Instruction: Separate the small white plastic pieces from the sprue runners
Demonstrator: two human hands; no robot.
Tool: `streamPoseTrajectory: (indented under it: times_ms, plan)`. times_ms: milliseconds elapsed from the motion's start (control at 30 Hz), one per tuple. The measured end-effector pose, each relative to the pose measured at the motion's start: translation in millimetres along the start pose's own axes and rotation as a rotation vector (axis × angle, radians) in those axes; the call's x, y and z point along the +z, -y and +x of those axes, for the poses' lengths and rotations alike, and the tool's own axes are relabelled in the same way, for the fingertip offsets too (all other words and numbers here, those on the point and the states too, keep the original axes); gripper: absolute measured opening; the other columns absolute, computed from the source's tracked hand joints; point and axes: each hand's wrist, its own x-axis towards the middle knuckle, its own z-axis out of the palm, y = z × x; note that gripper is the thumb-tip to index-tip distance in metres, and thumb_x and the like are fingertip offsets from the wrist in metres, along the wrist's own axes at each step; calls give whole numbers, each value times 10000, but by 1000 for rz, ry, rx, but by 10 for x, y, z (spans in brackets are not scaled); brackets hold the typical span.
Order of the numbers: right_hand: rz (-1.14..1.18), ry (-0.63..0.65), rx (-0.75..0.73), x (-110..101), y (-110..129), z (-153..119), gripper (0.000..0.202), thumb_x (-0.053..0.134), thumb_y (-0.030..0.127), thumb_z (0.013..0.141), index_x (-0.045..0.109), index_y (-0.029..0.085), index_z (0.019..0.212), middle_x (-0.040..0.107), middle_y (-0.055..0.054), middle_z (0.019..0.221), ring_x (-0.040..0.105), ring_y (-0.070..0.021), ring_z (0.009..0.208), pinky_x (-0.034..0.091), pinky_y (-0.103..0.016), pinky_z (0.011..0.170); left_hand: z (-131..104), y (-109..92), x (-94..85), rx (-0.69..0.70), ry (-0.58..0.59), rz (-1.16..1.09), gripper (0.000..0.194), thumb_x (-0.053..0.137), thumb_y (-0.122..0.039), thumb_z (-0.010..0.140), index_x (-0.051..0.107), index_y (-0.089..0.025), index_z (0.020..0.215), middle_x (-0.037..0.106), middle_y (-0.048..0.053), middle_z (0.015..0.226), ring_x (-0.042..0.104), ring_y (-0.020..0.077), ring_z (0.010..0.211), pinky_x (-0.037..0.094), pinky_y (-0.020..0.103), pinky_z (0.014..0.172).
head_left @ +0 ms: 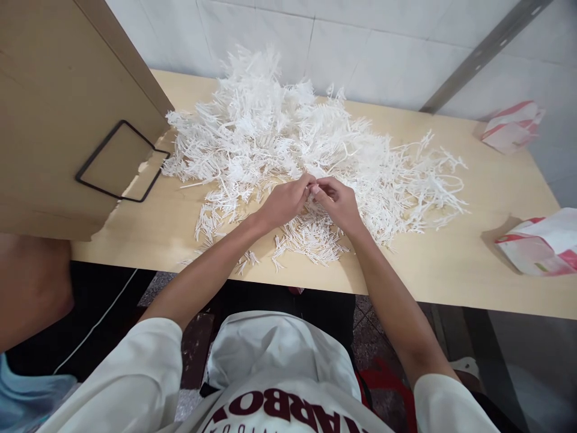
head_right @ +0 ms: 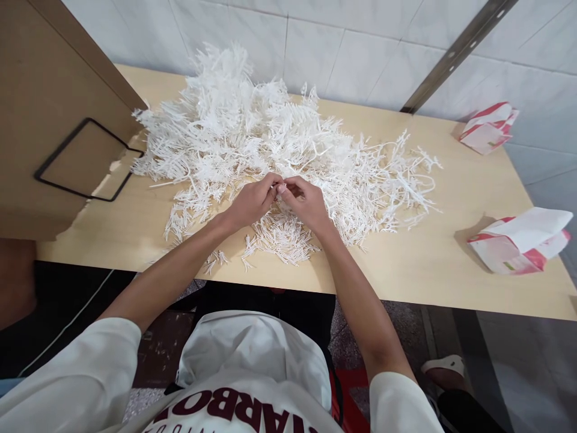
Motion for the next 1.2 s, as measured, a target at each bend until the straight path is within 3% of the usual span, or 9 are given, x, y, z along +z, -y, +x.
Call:
streamPoseTrajectory:
  times_ms: [333,533,767,867,967,1100,1200]
  plan:
    - [-386,62,-250,-151,-33,22,272,512,424,950,714,242,945,735,-19,832,635,-141,674,491,-294,691,-10,39,31,60,2,185,247,295,-230,998,529,-194,1068,707,65,911,649,160,754,395,260,583]
    - [-560,5,-314,-128,-54,10,126,578,240,825,659,209,733,624,15,643,517,-110,579,392,-254,577,-3,-23,32,75,18,260,204,391,-264,966,567,-164,991,697,53,787,609,142,654,361,258,554]
    - [-629,-133,-369,-66,-48,-22,169,525,182,761,567,210,599,533,20,557,449,-113,545,340,-269,548,2,-33,38,73,-23,241,155,443,-204,912,594,-168,916,680,21,744,569,116,636,338,255,566]
    - [-591,-235,-357,-68,-46,-29,146,522,192,782,599,213,659,566,9,596,475,-125,555,370,-279,568,15,21,22,4,-140,197,140,441,-221,918,570,-175,889,654,7,705,544,105,604,331,253,560]
    - [-512,-210,-294,-76,-34,-24,209,512,292,898,654,215,765,627,-6,673,525,-129,590,409,-282,608,34,54,-9,-61,-232,56,176,399,-286,968,543,-187,948,635,-3,708,539,93,589,363,243,572]
    - [-438,-89,-237,-67,-24,-12,357,426,454,980,700,237,913,679,-19,763,593,-144,687,447,-288,673,46,60,-31,-43,-170,-124,246,342,-389,1012,509,-209,1011,619,-11,724,574,91,608,420,237,609]
    - [-374,-40,-243,-49,-37,-5,343,460,493,961,694,249,1016,705,-24,865,619,-150,748,468,-291,697,40,60,-17,20,-101,-139,188,348,-333,1013,493,-214,1020,644,6,799,601,101,674,448,247,656]
